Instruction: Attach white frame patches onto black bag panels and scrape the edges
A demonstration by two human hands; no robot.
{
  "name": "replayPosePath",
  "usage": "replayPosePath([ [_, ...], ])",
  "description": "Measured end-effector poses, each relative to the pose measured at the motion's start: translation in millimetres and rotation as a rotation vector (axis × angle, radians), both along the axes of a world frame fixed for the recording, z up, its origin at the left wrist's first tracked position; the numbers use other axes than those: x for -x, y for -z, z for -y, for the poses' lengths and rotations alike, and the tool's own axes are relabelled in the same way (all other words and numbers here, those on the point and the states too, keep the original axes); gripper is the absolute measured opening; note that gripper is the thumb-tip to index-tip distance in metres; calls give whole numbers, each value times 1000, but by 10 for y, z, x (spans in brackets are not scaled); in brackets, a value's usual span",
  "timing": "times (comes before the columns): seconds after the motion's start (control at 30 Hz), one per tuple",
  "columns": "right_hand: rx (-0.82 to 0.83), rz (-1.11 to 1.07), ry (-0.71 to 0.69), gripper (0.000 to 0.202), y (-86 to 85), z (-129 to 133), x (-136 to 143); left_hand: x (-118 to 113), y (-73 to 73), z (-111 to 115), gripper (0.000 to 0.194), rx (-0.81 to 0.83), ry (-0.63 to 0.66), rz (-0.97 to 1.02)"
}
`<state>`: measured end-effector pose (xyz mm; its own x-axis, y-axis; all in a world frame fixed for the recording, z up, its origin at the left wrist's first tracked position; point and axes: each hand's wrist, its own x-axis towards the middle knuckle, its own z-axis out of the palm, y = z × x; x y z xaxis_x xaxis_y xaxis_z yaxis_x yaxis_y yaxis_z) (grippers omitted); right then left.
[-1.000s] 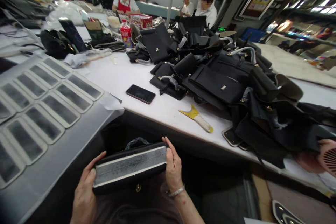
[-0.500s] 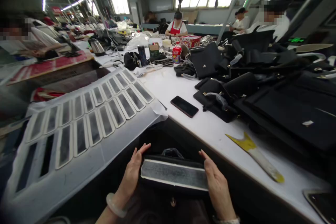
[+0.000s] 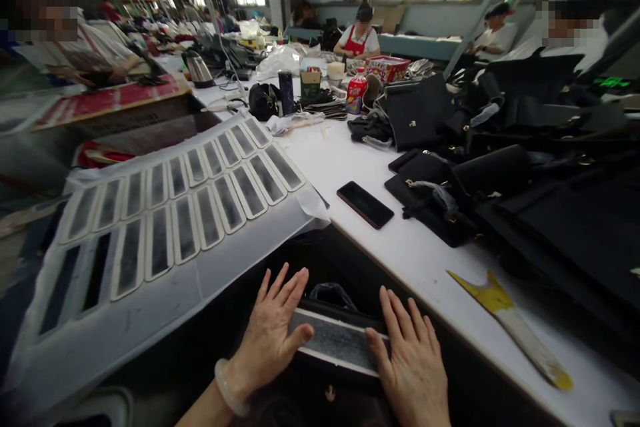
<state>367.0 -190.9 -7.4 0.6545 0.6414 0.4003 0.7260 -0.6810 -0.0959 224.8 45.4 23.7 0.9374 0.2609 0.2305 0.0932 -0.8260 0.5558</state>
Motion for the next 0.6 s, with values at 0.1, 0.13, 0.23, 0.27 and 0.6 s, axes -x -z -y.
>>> replayPosePath([
  [0.1, -123, -201, -8, 62, 27, 62, -44, 55, 27, -53, 79, 97, 48, 25],
  [0.13, -166, -305, -3, 62, 19, 87, -59, 75, 42, -67, 78, 157, 56, 37],
  [0.23, -274, -581, 21, 66, -81, 137, -94, 150, 92, -91, 70, 370, 31, 80],
  [0.27, -292, -624, 21, 68, -139, 132, -105, 183, 112, -98, 67, 416, 5, 96],
  [0.6, -14, -260, -374, 42, -848, -1304, -635, 297, 344, -573, 52, 208, -274, 135],
])
